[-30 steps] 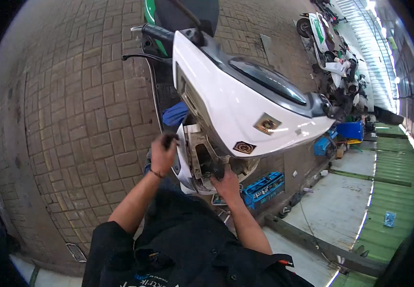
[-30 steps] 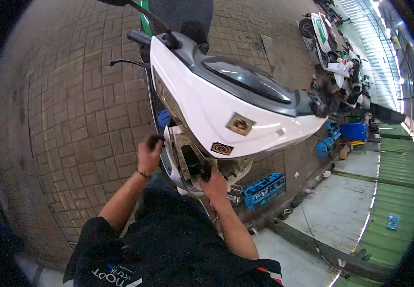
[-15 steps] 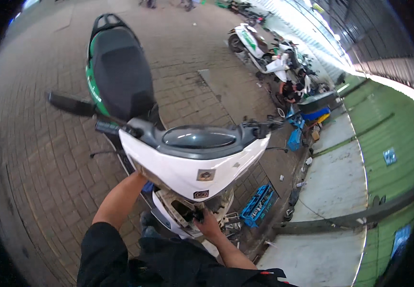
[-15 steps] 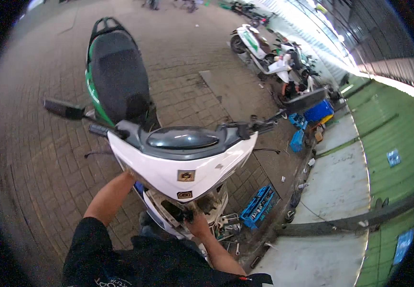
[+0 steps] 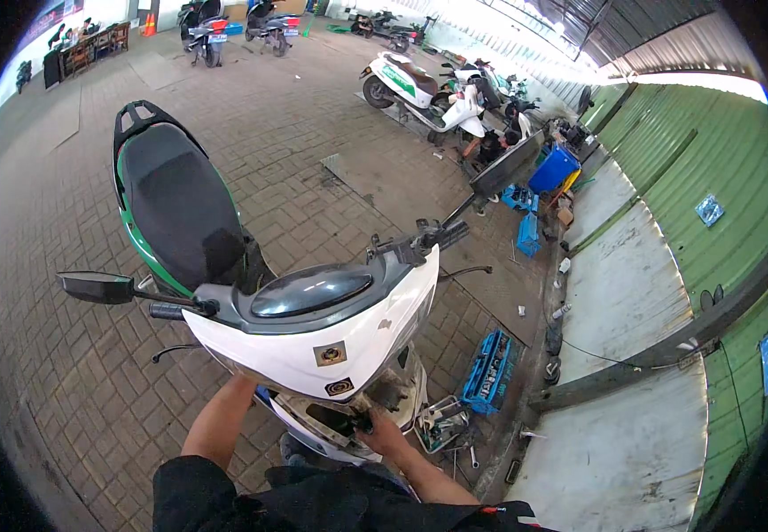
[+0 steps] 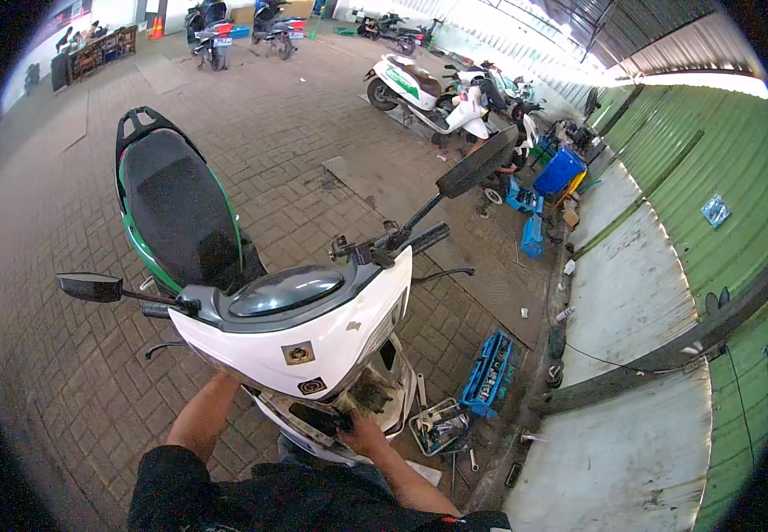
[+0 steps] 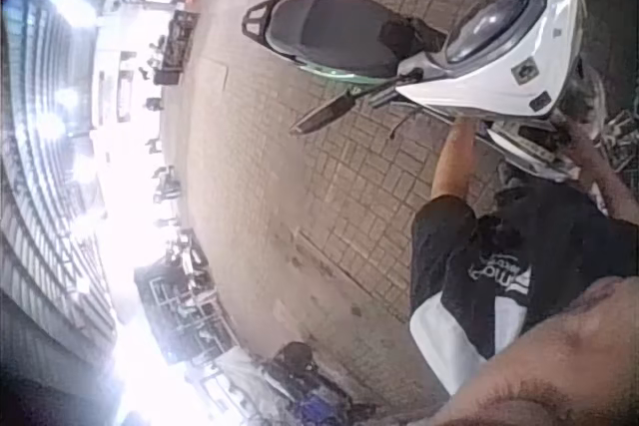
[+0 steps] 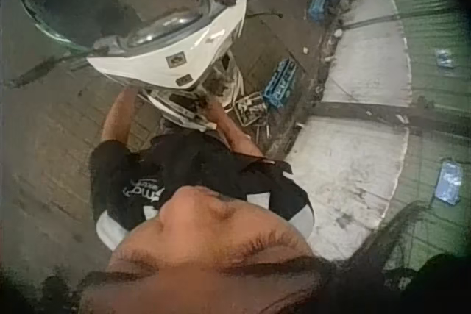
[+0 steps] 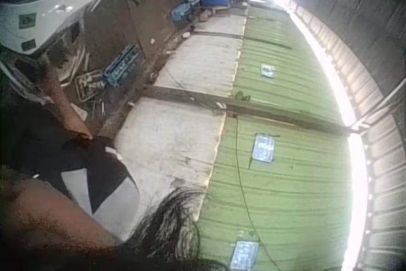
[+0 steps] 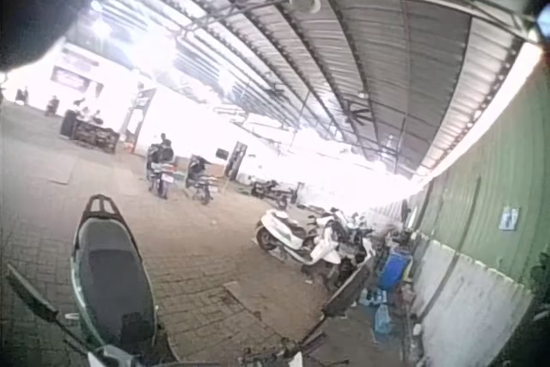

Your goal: The person works on the internal components of a motorcycle front panel, reaching inside to adjust wires and parts, using a pair of pliers to manipulate internal hardware, and checking the dashboard display.

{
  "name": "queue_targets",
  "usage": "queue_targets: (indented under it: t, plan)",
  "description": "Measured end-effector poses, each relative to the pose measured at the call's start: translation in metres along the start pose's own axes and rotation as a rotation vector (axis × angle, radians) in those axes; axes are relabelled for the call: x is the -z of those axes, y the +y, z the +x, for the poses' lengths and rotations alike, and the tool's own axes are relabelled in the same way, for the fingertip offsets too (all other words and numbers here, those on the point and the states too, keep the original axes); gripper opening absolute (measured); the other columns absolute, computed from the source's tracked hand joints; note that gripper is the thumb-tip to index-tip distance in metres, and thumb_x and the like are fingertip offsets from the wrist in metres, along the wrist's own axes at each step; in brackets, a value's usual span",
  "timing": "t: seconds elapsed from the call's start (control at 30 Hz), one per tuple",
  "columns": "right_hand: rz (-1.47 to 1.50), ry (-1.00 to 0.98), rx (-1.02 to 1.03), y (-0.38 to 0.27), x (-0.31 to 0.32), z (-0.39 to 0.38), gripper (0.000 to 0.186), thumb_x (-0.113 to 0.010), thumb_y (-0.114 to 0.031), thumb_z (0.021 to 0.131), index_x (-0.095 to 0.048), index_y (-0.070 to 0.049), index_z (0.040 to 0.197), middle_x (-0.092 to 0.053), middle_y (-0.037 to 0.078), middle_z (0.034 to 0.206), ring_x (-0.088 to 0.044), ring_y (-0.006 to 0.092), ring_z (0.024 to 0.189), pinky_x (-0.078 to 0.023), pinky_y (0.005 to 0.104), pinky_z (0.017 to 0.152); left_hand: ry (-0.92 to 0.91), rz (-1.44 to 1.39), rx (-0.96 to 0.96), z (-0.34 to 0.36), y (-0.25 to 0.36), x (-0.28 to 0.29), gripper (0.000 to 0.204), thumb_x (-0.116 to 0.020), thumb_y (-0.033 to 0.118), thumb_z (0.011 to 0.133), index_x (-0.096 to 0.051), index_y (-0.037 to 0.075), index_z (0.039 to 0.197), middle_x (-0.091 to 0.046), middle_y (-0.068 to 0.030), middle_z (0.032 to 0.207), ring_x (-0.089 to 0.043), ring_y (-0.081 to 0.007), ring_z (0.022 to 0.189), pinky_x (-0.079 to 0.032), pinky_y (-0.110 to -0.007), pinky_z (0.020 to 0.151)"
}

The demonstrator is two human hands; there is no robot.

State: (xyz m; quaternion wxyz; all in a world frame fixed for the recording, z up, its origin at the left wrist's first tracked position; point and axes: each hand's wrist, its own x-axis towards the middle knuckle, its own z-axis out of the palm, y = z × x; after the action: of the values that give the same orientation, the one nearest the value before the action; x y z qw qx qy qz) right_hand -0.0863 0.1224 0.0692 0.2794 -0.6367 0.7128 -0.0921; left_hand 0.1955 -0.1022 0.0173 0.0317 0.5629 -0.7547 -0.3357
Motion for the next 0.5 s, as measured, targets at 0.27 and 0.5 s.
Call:
queue_targets:
  t: [0.27,0.5]
  plan:
    - [-0.007,0.038,0.105,0.011,-0.001,0.002,0.065,-0.062,-0.040,0.073,-0.042,0.004,0.117,-0.052,0.028,0.108,-0.048,0.0424,0.103,-0.039,0.0465,0.088,-0.288,0.075,-0.039,-0.201,0.107,0.144,0.033,-0.056,0.024,0.080,-0.057,0.005,0.106,-0.062,-0.0151,0.098,-0.061,-0.0265,0.090,-0.048,-0.037,0.079]
    - [0.049,0.091,0.065,0.042,-0.022,0.008,0.063,-0.064,-0.038,0.071,-0.046,0.005,0.113,-0.054,0.029,0.101,-0.051,0.0445,0.094,-0.041,0.0448,0.085,0.632,-0.289,-0.442,-0.094,0.215,0.201,0.016,-0.058,0.010,0.079,-0.059,-0.003,0.087,-0.061,-0.0179,0.076,-0.056,-0.0305,0.067,-0.045,-0.033,0.063]
